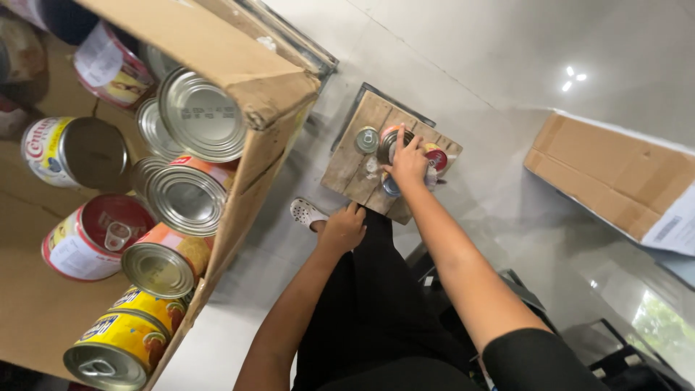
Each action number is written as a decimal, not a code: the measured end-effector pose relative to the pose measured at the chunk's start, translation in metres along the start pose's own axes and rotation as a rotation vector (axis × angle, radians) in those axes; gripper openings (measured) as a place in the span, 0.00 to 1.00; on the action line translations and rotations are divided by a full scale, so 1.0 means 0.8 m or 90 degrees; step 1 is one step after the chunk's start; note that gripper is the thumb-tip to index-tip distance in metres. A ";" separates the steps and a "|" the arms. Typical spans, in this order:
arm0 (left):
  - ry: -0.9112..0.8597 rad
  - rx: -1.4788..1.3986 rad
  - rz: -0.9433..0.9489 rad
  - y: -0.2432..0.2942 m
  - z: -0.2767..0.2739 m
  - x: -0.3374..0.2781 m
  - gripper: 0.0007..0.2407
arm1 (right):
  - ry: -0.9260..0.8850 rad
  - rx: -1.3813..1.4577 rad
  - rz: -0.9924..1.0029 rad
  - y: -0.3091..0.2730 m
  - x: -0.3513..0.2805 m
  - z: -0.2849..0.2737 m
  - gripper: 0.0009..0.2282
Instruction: Wiping canned goods with a cloth and organizing them onto grocery store shelves.
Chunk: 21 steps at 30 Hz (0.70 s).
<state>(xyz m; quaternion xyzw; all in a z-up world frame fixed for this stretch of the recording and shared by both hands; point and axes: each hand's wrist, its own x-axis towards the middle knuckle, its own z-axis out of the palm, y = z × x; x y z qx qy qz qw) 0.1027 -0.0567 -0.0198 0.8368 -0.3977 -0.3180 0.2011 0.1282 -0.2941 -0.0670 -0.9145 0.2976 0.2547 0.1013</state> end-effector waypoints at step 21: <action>0.133 -1.084 -0.134 0.052 -0.064 -0.027 0.23 | 0.045 0.529 -0.557 0.009 -0.262 -0.213 0.45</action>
